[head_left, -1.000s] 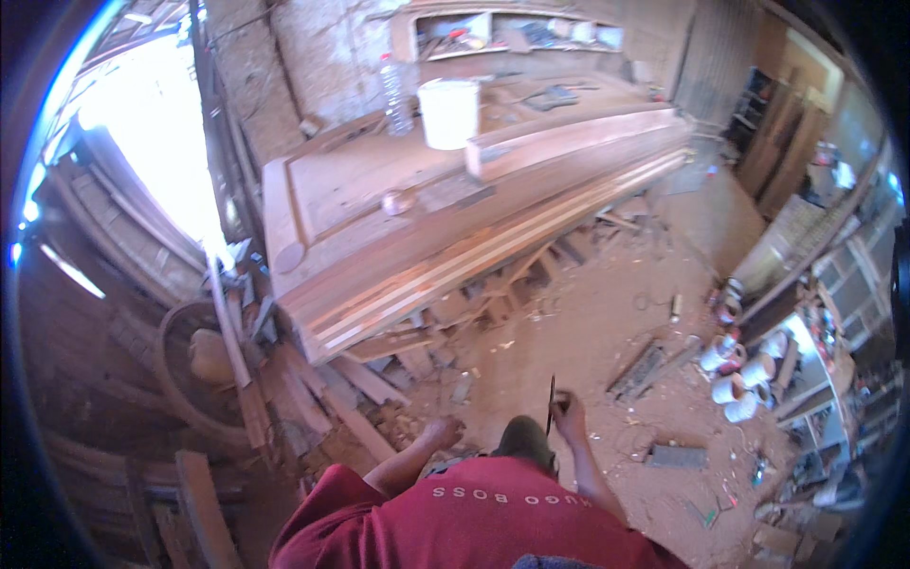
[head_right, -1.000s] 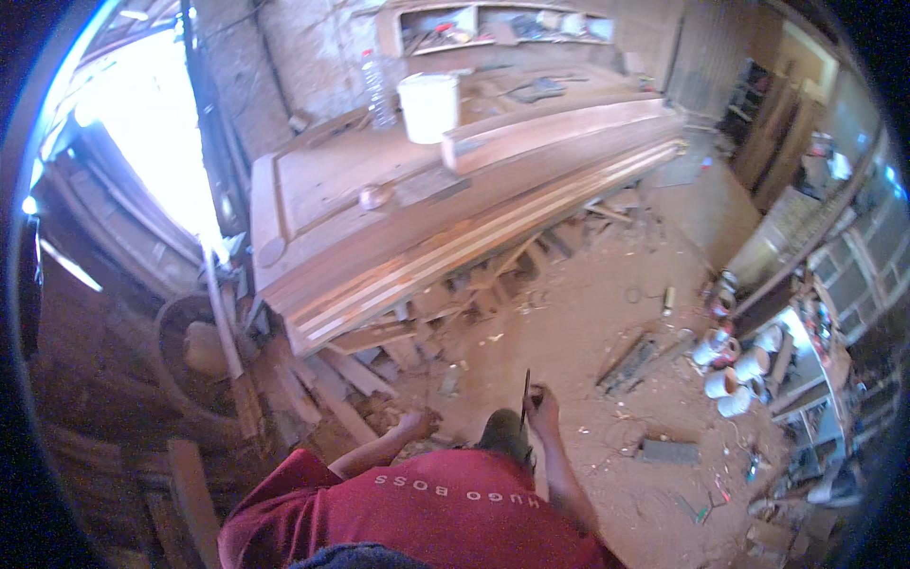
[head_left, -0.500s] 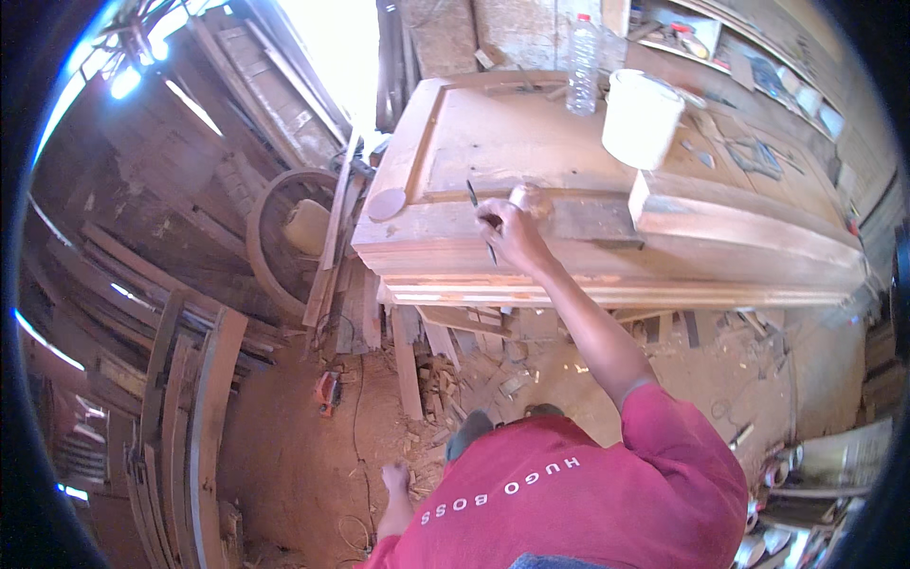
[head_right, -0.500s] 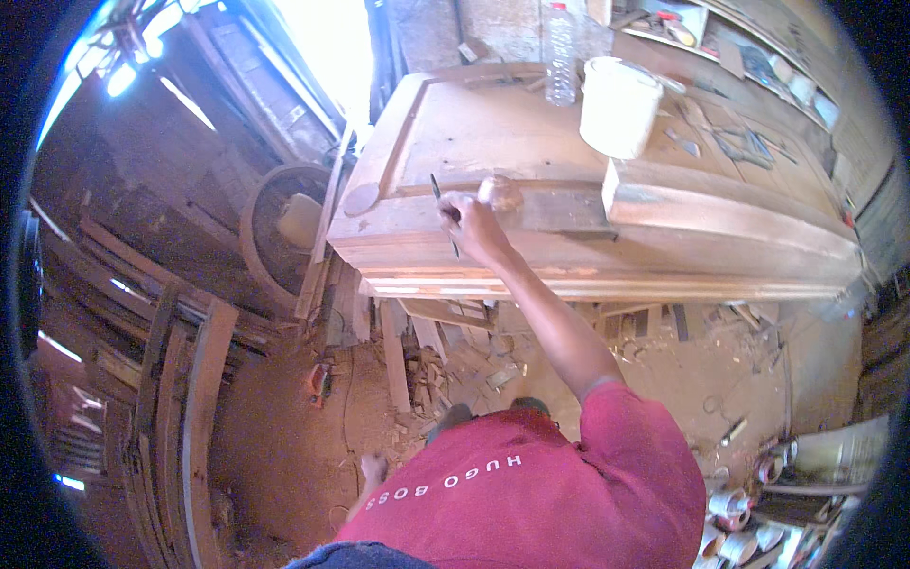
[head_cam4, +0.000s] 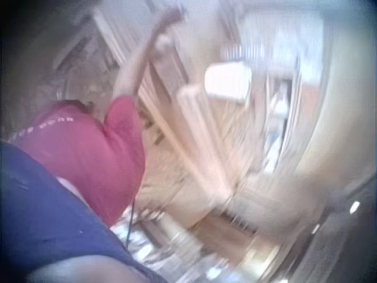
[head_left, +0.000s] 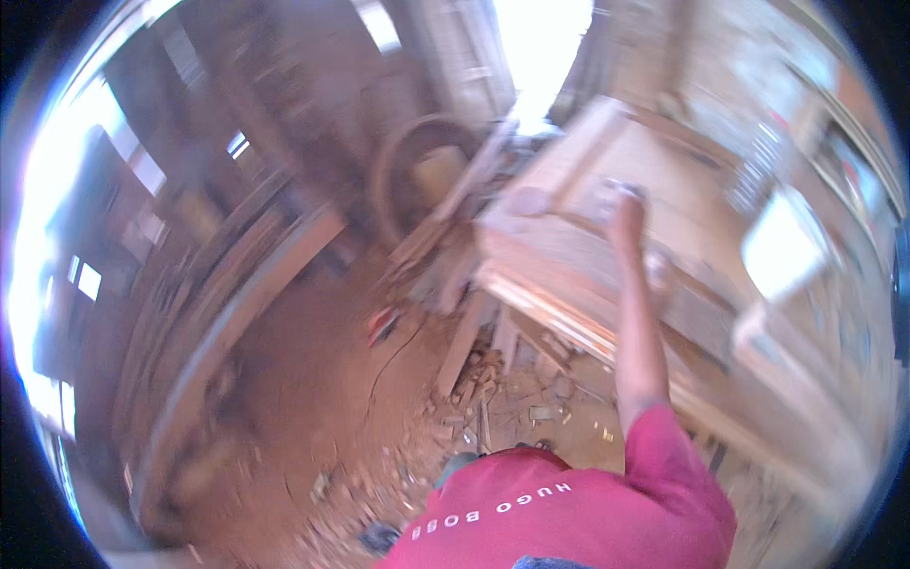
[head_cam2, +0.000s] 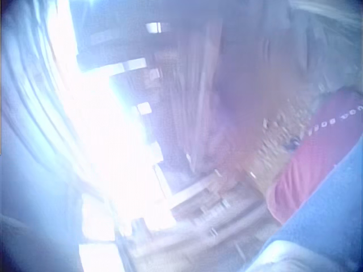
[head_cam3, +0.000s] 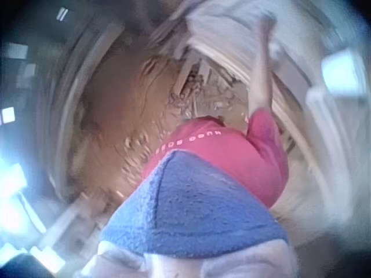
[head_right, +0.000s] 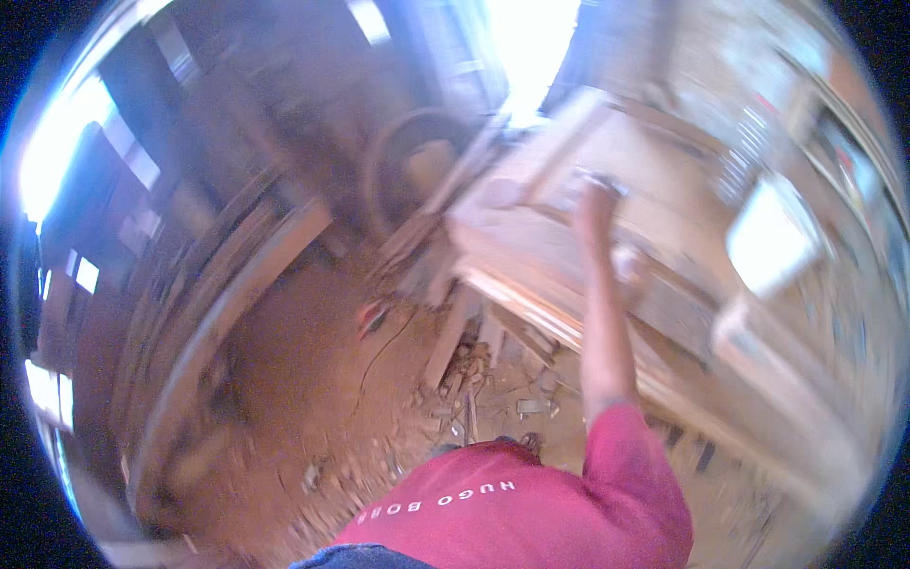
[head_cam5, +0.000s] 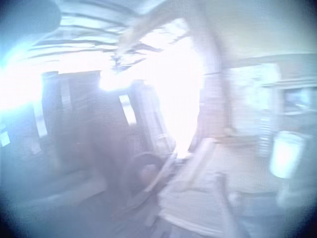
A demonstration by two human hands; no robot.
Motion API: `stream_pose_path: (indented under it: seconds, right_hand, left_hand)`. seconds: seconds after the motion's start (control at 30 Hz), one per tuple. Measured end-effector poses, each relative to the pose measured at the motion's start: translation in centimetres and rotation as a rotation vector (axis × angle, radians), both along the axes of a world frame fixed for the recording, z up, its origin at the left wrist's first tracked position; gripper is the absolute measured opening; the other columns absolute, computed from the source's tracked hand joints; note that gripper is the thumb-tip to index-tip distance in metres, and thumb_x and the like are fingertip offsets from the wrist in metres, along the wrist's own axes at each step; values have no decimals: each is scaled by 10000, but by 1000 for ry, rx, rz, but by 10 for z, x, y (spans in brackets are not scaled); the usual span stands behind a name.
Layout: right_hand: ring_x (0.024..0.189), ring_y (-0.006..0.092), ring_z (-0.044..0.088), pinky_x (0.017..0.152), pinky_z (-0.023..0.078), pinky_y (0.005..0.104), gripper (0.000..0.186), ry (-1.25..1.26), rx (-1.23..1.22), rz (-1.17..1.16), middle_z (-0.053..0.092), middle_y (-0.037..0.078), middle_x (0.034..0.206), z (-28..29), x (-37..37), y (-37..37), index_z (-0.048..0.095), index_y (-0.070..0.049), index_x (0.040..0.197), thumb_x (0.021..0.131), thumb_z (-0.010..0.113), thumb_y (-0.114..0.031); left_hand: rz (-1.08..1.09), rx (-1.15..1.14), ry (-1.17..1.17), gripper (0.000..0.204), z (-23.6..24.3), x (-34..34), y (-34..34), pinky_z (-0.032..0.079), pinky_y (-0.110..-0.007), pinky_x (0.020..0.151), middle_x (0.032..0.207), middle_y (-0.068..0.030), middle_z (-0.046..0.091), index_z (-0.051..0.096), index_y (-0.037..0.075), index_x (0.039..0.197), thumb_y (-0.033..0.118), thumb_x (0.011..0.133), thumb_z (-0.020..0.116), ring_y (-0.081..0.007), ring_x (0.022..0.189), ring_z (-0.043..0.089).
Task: The person measures a long, curved wooden plank using a tape measure and marks it with a pencil. After marking, the person uses a hand plane to smooth the surface of the plank.
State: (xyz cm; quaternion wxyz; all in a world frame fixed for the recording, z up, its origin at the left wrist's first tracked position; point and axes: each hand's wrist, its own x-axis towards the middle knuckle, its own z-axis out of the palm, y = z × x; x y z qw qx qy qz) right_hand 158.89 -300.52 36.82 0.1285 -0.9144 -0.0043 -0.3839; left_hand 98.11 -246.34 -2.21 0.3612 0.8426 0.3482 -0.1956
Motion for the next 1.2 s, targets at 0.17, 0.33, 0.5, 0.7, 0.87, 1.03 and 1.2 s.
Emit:
stream_pose_path:
  seconds: [0.17,0.33,0.5,0.7,0.87,1.03,1.2]
  right_hand:
    - [1007,312,664,897,512,379,254,73,505,582,695,203,1105,1,-125,194,680,47,1123,935,613,-110]
    - [899,254,668,791,533,408,244,491,-580,1094,711,87,985,-228,-239,357,704,-46,1087,958,553,-188]
    - [902,308,689,814,538,421,292,1076,-532,1523,722,131,958,-454,-276,431,708,-55,1082,889,609,-250]
    - [923,333,697,834,537,406,274,1357,-481,1509,722,209,973,-403,-292,533,718,-25,1017,807,685,-196]
    - [840,300,716,777,564,389,286,1108,-675,1585,730,195,869,-361,-264,627,734,5,1015,776,702,-148]
    - [846,308,719,772,567,405,257,1088,-960,1759,734,191,878,-367,-280,728,740,-9,1002,783,695,-137]
    - [816,372,709,728,554,442,173,1216,-825,1868,709,225,822,-327,-334,824,726,8,943,831,673,-113]
  left_hand:
    - [76,101,-23,394,30,11,5,505,-497,869,1003,-214,684,684,62,1106,400,959,545,-370,933,647]
    - [213,48,-266,442,103,56,24,508,-479,924,1184,-184,667,627,135,1217,446,904,605,-382,1104,626]
    - [288,46,-353,405,120,-23,63,518,-474,900,1116,-176,687,630,156,1211,398,885,630,-367,1066,646]
    - [1172,-55,-83,381,85,-205,74,529,-472,886,1178,-193,675,708,100,1130,374,887,604,-356,1056,666]
    - [1709,-23,9,403,64,-296,10,513,-473,915,1139,-196,687,678,64,1142,376,897,613,-356,1068,655]
    - [1929,19,185,430,36,-273,-89,513,-467,926,1156,-220,673,664,57,1167,370,876,620,-380,1082,644]
    - [2028,-58,219,410,-14,-161,-95,525,-461,890,1095,-211,686,696,73,1100,404,877,603,-382,1026,657]
